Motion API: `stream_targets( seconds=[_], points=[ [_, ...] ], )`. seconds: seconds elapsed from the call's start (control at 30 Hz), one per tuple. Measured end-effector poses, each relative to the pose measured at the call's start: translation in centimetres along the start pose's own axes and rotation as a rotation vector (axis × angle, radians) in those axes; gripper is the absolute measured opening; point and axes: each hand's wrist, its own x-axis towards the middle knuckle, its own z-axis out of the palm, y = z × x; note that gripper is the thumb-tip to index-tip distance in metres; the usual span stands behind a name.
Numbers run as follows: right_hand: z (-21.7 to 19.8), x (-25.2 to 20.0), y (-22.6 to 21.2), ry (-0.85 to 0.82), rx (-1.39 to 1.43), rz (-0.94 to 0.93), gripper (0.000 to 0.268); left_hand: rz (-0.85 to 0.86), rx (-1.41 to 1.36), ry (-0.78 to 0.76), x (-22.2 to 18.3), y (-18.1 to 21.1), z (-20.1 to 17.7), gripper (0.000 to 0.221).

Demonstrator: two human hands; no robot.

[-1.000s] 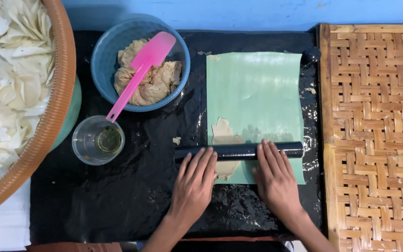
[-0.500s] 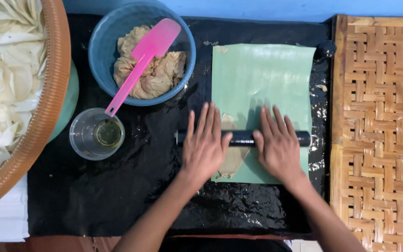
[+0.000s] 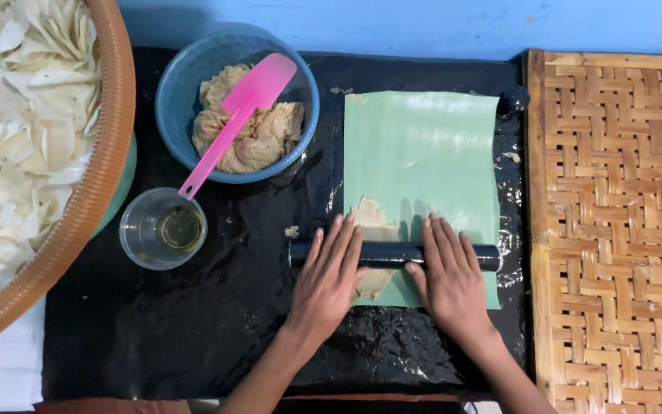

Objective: Rolling and flattening dough on a leaf using a rolling pin.

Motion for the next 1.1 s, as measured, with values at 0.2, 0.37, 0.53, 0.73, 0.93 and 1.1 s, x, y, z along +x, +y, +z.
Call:
stream_targets(
  seconds=[0.2, 0.37, 0.53, 0.73, 0.93, 1.1],
  points=[
    [2.0, -1.5, 0.4, 0.009, -0.01, 0.005, 0.058, 0.004, 0.179, 0.07, -2.3, -1.2, 2.9, 0.053],
    [1.2, 1.5, 0.2, -0.045, -0.025, -0.028, 0.059, -0.049, 0.107, 0.047, 1.9, -0.7, 1.2, 0.064],
    [2.4, 5.9, 2.3, -0.097, -0.032, -0.006, 0.063, -0.094, 0.177, -0.04, 6.5, -2.8, 2.2, 0.068],
    [2.8, 11.5, 4.6, -0.19, -0.013, -0.015, 0.063, -0.14, 0.215, -0.119, 11.4, -5.5, 3.1, 0.074],
    [2.7, 14.5, 5.1, 0.0, 0.106, -0.003, 0.057, -0.171, 0.14, -0.085, 15.0, -7.3, 3.4, 0.079],
    [4.7, 15.8, 6.7, 0.196, 0.084, 0.02, 0.042, -0.047, 0.142, 0.148, 15.1, -7.0, 3.0, 0.054]
  ],
)
